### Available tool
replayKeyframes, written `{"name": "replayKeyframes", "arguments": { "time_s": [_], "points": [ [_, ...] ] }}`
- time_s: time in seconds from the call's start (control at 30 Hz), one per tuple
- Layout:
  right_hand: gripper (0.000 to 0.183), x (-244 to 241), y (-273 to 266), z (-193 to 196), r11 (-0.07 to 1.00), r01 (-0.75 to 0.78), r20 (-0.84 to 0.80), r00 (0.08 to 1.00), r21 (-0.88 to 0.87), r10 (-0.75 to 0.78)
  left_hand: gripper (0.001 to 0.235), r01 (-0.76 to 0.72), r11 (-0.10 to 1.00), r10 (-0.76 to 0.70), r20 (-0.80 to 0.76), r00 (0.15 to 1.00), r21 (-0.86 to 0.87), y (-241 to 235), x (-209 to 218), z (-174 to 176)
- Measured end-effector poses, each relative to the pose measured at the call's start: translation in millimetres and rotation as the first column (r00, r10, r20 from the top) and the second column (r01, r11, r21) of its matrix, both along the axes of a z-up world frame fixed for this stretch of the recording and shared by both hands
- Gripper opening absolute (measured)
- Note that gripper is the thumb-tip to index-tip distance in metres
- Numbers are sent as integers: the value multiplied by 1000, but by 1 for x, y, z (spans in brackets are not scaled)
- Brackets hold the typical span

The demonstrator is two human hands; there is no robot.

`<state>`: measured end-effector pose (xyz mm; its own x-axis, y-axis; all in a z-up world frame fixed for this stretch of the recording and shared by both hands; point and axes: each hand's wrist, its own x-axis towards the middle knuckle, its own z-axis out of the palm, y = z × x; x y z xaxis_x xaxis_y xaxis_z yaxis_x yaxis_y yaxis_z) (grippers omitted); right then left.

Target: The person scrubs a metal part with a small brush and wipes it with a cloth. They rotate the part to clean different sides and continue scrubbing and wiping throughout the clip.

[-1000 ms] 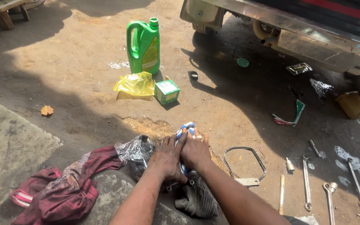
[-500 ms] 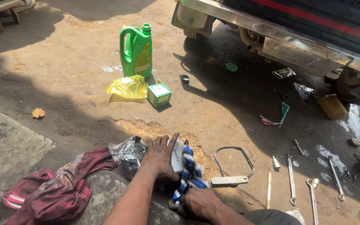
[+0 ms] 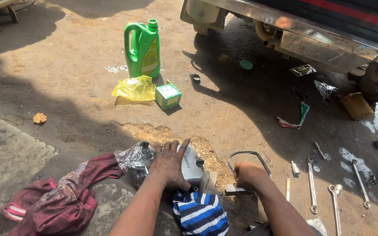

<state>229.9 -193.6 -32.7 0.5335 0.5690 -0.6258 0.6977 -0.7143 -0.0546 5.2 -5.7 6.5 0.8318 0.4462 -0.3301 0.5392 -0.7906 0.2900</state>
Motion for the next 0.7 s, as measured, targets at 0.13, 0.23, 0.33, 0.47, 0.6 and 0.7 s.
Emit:
{"name": "replayKeyframes", "arguments": {
  "time_s": [0.13,0.23,0.33,0.47,0.6,0.7],
  "points": [
    [34,-9,0,-21,990,-38,129,990,-134,55,157,1,1000,-1,13,1000,-1,1,-2,-1],
    [27,-9,3,-26,996,-34,194,980,-82,50,157,1,1000,-1,8,1000,-3,-1,-1,-1],
    [34,-2,14,-14,995,54,122,992,-79,-44,157,-1,1000,1,8,1000,-9,0,-2,-1],
    [39,-31,22,6,840,422,-335,890,342,-311,156,-3,1000,2,-49,999,-14,1,1,1],
    [41,-76,20,21,941,89,-288,957,327,9,155,-1,1000,1,-20,1000,-8,0,-1,2],
    [41,-85,23,29,960,15,-277,959,279,65,153,-18,1000,18,-6,1000,-15,1,-1,-1]
  ]
}}
